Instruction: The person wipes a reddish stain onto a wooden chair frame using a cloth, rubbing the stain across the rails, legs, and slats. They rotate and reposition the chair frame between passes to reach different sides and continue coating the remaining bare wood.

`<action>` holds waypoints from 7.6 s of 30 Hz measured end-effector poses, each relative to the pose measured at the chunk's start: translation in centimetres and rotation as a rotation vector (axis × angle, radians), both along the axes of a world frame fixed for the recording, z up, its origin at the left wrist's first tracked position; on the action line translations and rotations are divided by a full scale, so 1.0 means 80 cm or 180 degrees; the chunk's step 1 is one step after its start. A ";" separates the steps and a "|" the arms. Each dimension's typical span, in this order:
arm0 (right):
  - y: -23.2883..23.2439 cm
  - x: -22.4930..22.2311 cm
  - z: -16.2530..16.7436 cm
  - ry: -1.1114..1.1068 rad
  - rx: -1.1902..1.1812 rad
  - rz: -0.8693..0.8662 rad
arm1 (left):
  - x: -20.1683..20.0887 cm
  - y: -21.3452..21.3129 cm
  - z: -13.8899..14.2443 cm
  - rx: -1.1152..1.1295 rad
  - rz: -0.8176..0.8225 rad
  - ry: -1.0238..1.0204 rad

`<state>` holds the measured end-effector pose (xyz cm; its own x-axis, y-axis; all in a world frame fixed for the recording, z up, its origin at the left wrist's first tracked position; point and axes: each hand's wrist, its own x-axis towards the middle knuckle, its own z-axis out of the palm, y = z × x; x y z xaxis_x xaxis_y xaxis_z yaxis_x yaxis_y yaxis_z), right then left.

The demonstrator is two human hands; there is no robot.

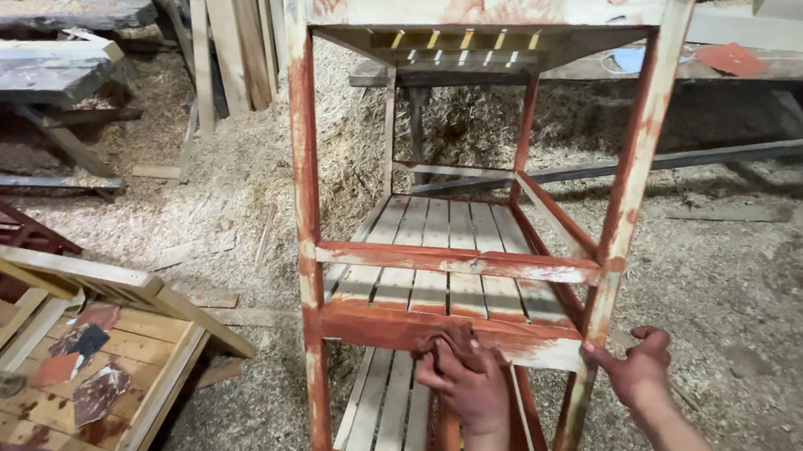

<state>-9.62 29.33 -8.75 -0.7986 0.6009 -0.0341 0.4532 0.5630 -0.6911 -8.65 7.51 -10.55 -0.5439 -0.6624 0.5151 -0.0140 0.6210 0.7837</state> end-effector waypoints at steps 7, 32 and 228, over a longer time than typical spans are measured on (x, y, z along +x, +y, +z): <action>0.013 -0.003 -0.009 -0.0120 -0.0185 -0.0006 | -0.053 -0.162 0.027 0.0187 0.0402 -0.1432; -0.004 0.014 0.009 -0.0164 -0.0334 -0.0046 | 0.023 0.055 0.023 -0.1484 -0.0316 -0.0248; -0.020 0.057 0.023 0.0076 -0.2319 0.0420 | -0.062 -0.150 0.085 0.1345 0.0416 -0.1343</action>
<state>-5.06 27.72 -6.91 -0.8681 0.3317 -0.3692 0.3935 0.0066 -0.9193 -13.60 -4.46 -3.72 -0.5443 -0.8375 -0.0490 -0.4319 0.2296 0.8722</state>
